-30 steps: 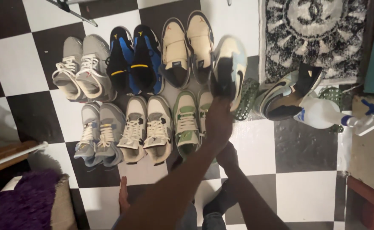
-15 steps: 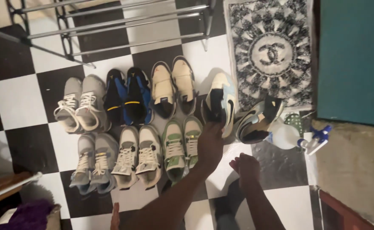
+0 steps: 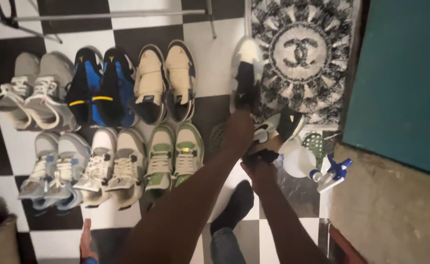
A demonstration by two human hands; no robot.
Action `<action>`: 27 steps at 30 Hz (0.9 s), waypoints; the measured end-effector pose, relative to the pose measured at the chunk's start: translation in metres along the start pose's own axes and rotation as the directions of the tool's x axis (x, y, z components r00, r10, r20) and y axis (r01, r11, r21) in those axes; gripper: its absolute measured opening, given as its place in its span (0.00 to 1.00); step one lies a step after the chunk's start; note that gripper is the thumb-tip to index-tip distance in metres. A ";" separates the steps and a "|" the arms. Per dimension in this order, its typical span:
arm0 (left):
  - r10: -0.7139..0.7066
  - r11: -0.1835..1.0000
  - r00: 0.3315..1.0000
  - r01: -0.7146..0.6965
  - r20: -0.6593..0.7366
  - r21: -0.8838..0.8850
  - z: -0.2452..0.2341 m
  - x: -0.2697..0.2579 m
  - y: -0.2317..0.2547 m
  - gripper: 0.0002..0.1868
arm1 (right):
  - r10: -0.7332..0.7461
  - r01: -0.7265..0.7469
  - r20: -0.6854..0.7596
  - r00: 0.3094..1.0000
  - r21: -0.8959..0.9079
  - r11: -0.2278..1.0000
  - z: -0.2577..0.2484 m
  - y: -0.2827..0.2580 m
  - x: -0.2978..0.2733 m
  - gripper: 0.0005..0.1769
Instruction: The person picks up a green and white sneaker and a green insole, then places them back on the floor. They spray a metal shoe rack with a cleaning solution and wipe the rack with a cloth, cleaning multiple bars and sections.
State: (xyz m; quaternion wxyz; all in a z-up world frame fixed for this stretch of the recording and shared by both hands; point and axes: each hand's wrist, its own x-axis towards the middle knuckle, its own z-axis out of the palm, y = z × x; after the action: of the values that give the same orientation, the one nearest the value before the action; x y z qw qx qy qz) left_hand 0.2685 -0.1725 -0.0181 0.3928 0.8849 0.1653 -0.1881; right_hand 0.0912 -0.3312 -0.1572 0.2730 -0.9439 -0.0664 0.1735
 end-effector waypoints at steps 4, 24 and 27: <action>0.155 0.986 0.981 -0.162 -0.114 -0.048 -0.007 -0.028 -0.009 0.14 | 0.157 -0.163 0.077 0.985 0.074 0.984 -0.075 -0.059 0.000 0.21; 0.292 0.921 0.953 -0.304 -0.084 -0.244 -0.143 -0.104 0.057 0.12 | 0.621 -0.446 0.141 0.771 0.815 0.369 -0.197 -0.248 -0.019 0.13; 0.301 0.930 0.945 -0.320 -0.126 -0.179 -0.142 -0.140 0.038 0.10 | 0.601 -0.546 0.081 0.795 0.525 0.653 -0.187 -0.240 -0.016 0.13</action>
State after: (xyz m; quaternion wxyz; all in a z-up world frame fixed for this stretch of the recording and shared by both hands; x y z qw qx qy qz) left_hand 0.1917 -0.1090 0.1590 0.4946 0.8647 0.0596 -0.0636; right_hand 0.1368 -0.2242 0.1245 0.4529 -0.8122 0.2989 0.2144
